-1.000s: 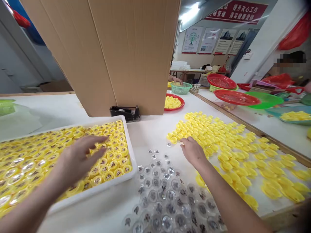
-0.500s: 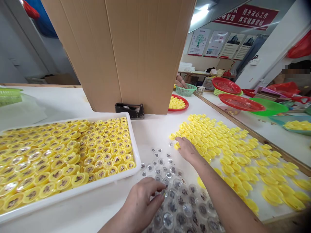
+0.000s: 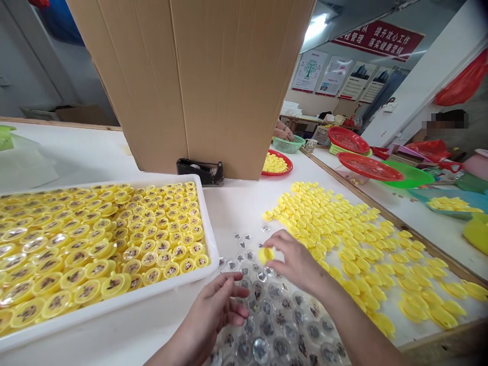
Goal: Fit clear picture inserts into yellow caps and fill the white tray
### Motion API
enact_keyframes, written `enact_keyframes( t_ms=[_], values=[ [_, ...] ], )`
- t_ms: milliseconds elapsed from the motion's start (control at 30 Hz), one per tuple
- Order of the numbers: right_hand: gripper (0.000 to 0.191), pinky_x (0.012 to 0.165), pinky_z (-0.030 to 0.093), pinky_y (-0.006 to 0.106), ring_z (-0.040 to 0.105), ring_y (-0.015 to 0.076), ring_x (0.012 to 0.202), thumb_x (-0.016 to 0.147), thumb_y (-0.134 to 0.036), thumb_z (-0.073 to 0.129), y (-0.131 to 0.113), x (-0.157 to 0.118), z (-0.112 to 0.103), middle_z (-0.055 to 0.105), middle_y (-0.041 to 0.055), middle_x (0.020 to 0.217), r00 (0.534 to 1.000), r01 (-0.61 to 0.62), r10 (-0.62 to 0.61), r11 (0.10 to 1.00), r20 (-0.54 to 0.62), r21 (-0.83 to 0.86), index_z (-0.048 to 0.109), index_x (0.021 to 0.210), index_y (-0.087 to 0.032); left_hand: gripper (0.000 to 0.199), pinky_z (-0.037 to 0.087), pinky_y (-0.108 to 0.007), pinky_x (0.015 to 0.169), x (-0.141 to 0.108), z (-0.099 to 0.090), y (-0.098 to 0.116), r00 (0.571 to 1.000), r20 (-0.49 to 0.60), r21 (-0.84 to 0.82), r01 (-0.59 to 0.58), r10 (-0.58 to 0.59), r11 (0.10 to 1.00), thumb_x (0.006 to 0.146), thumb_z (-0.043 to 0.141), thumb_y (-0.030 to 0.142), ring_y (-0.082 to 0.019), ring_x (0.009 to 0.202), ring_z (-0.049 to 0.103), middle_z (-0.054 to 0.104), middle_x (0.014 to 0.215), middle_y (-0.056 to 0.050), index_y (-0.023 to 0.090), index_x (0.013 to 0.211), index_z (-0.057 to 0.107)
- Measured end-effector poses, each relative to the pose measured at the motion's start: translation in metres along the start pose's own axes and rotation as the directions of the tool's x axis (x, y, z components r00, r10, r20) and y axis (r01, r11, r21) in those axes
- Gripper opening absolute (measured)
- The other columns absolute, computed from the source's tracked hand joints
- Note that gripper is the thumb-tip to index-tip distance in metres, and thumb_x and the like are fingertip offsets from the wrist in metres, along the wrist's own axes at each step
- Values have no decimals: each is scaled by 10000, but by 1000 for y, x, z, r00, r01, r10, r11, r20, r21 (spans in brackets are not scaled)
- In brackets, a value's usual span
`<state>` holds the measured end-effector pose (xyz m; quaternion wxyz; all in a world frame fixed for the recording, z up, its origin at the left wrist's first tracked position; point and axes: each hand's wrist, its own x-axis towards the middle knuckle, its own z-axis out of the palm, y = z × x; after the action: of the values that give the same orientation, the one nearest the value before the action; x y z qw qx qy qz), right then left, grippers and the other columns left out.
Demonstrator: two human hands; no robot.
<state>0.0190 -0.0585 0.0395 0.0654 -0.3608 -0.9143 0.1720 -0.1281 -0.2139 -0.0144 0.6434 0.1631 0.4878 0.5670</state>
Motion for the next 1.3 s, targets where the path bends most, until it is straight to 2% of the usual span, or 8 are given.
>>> enact_keyframes(
  t_ms=[100,200,300,433,633,933,1133,1300],
  values=[
    [232,797,436,241,556,140,893,754,-128,636,-43,-29,-3,539,2,995,964,228,-255,936,70,269,623,962,-229,332,443,-163,469,-2,4,0,984,129,-231,147,-119,962,864,540,403,-112,558,608,651,787,-87,122,1031,601],
    [267,765,446,232,562,143,882,722,-141,692,-58,-33,-1,556,-1,971,932,288,-349,879,100,379,642,968,-230,259,417,-125,426,-3,4,1,974,184,-322,184,-129,929,853,580,353,-75,463,561,605,624,-38,102,903,616],
    [296,719,463,216,590,136,832,734,-251,722,-35,-8,4,601,-7,962,973,166,-206,939,105,303,650,1022,-256,219,439,-120,437,-3,2,3,976,180,-357,181,-122,916,841,599,278,-73,481,583,662,747,-78,105,976,597],
    [174,861,428,325,575,184,932,877,-182,532,16,47,18,588,94,1044,987,-125,126,992,-96,20,639,1013,-161,246,508,-160,534,-2,1,5,976,182,-366,182,-121,913,839,597,231,-133,619,661,679,938,-154,112,1052,559],
    [219,807,496,398,590,192,935,886,-307,575,52,87,38,594,63,1096,977,-214,212,970,-31,-112,593,1042,-155,218,521,-175,566,-1,-2,4,978,184,-380,161,-96,911,852,577,239,-149,645,669,678,898,-145,110,1027,566],
    [107,760,447,321,582,176,796,766,-259,653,65,23,30,634,40,858,979,-204,205,979,16,-21,650,817,-166,194,531,-179,556,-3,-1,6,978,168,-329,173,-123,929,869,543,207,-145,642,664,667,905,-133,115,1039,560],
    [139,698,427,297,590,184,720,748,-263,576,69,-4,27,614,7,678,973,-224,232,949,-10,223,634,634,-208,206,551,-186,587,0,-3,3,979,170,-312,161,-112,936,882,522,198,-161,685,678,666,961,-147,112,1068,543],
    [186,606,464,288,610,161,625,827,-328,473,51,-20,18,612,12,664,960,-244,279,826,9,507,576,770,-184,210,564,-196,615,2,-5,1,982,156,-293,148,-105,944,880,529,188,-172,718,688,665,987,-149,120,1078,533]
  ],
)
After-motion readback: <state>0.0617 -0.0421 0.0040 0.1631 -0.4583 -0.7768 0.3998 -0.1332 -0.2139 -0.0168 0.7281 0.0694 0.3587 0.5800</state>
